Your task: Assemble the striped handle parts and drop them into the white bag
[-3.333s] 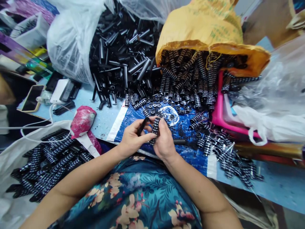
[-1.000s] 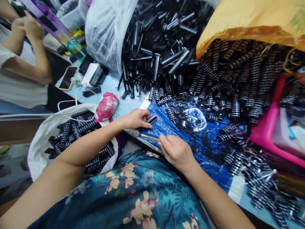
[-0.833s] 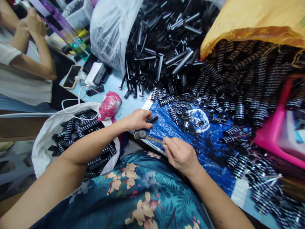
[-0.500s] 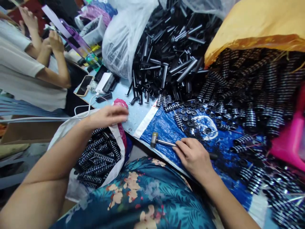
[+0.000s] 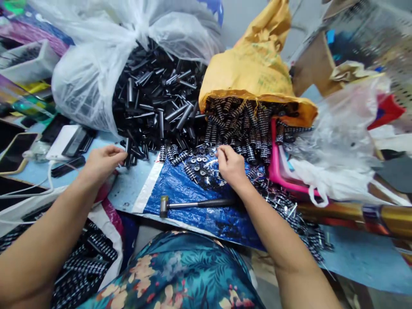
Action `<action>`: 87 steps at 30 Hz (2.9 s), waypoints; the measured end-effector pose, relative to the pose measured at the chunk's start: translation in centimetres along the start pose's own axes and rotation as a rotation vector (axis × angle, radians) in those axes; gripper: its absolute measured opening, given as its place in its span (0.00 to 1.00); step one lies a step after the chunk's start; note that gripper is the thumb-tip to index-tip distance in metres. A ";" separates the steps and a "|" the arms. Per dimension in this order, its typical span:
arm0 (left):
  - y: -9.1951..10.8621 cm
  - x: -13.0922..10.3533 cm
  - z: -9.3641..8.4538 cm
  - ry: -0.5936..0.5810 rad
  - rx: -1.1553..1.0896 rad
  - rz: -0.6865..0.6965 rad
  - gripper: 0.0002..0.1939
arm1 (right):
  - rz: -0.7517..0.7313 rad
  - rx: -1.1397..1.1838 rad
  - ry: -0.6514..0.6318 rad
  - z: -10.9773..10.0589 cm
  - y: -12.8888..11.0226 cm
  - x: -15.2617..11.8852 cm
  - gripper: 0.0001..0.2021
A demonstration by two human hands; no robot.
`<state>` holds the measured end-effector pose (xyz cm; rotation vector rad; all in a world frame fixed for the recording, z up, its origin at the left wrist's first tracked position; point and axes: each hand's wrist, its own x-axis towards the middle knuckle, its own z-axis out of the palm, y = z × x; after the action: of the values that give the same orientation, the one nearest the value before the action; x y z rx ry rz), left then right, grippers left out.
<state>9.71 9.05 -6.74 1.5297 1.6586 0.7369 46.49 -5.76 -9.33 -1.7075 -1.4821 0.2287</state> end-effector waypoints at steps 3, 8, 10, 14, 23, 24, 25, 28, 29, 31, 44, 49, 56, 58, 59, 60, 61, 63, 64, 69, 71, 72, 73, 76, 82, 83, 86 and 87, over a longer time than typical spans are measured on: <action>0.9 -3.7 0.8 0.102 -0.204 0.012 0.13 | 0.139 -0.338 -0.031 1.9 0.6 4.9 0.09; 0.6 -8.5 3.1 0.021 -0.424 -0.012 0.17 | 0.309 -0.604 -0.139 4.7 1.2 8.5 0.17; 0.4 -9.8 3.8 -0.122 -0.516 -0.074 0.19 | 0.337 -0.520 -0.096 4.9 1.9 8.5 0.18; 0.7 -10.6 4.7 -0.331 -0.801 -0.269 0.24 | 0.307 -0.304 -0.028 4.0 3.0 7.6 0.17; 1.5 -11.2 6.7 -0.289 -0.851 -0.295 0.32 | 0.170 0.210 -0.160 0.3 1.3 1.4 0.23; 1.6 -11.4 6.8 -0.302 -0.852 -0.280 0.32 | 0.178 0.298 -0.189 -0.1 0.7 0.3 0.24; 1.8 -11.6 6.9 -0.319 -0.848 -0.261 0.31 | 0.199 0.396 -0.225 -0.4 0.1 -0.8 0.25; 2.7 -12.1 7.5 -0.401 -0.805 -0.193 0.28 | 0.360 0.765 -0.345 -0.7 -2.3 -3.6 0.28; 3.1 -12.2 7.9 -0.433 -0.780 -0.165 0.27 | 0.438 0.890 -0.379 -0.4 -3.1 -4.4 0.28; 4.0 -12.4 8.9 -0.482 -0.717 -0.094 0.27 | 0.555 1.061 -0.406 0.4 -4.6 -5.4 0.27; 3.6 -14.4 11.0 -0.545 -0.438 0.125 0.20 | 0.658 1.177 -0.324 3.1 -7.7 -7.7 0.31; 4.0 -15.3 11.3 -0.463 -0.437 0.073 0.20 | 0.652 1.251 -0.131 2.9 -7.8 -7.7 0.26; 5.8 -16.4 13.4 -0.426 -0.402 0.255 0.12 | 0.455 0.950 0.001 3.7 -8.6 -7.7 0.24; 6.0 -16.4 12.9 -0.440 -0.424 0.205 0.12 | 0.225 0.757 -0.067 2.8 -7.9 -7.9 0.31; 5.9 -16.3 12.5 -0.455 -0.441 0.166 0.14 | 0.086 0.649 -0.103 2.2 -7.4 -8.0 0.37; 5.9 -16.3 12.0 -0.476 -0.456 0.132 0.15 | -0.058 0.547 -0.140 1.5 -6.9 -8.0 0.43; 5.8 -16.3 11.6 -0.502 -0.467 0.108 0.15 | -0.191 0.458 -0.176 0.9 -6.5 -8.1 0.45; 5.6 -16.3 10.9 -0.548 -0.473 0.093 0.17 | -0.385 0.349 -0.240 0.1 -6.0 -8.2 0.41; 5.5 -16.3 10.7 -0.560 -0.481 0.085 0.18 | -0.439 0.323 -0.244 -0.2 -6.0 -8.2 0.39; 5.3 -16.7 11.3 -0.456 -0.594 0.008 0.29 | -0.500 0.241 -0.164 -0.1 -6.9 -8.6 0.42; 5.4 -17.0 11.7 -0.426 -0.621 0.028 0.27 | -0.533 0.214 -0.130 0.2 -7.4 -8.9 0.42; 5.4 -17.2 11.8 -0.429 -0.650 0.026 0.26 | -0.546 0.204 -0.108 0.3 -7.6 -9.1 0.41; 5.5 -17.2 11.8 -0.443 -0.694 0.006 0.24 | -0.553 0.195 -0.089 0.4 -7.7 -9.2 0.40; 5.6 -17.1 11.5 -0.529 -0.829 -0.116 0.23 | -0.548 0.175 -0.073 0.5 -7.6 -9.4 0.40; 4.8 -16.1 10.4 -0.651 -0.831 -0.231 0.24 | -0.524 0.121 -0.132 1.2 -6.8 -10.0 0.40; 4.5 -16.0 10.4 -0.670 -0.847 -0.275 0.25 | -0.515 0.121 -0.143 1.4 -6.7 -10.0 0.41; 3.6 -16.0 10.5 -0.720 -0.892 -0.394 0.28 | -0.499 0.140 -0.168 2.0 -6.3 -10.2 0.44; 3.2 -15.8 10.4 -0.710 -0.885 -0.378 0.28 | -0.493 0.132 -0.175 2.1 -6.2 -10.4 0.45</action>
<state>20.24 -7.00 -7.65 0.6766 0.8429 0.5129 37.73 -14.23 -10.35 -1.1959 -1.9203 0.2074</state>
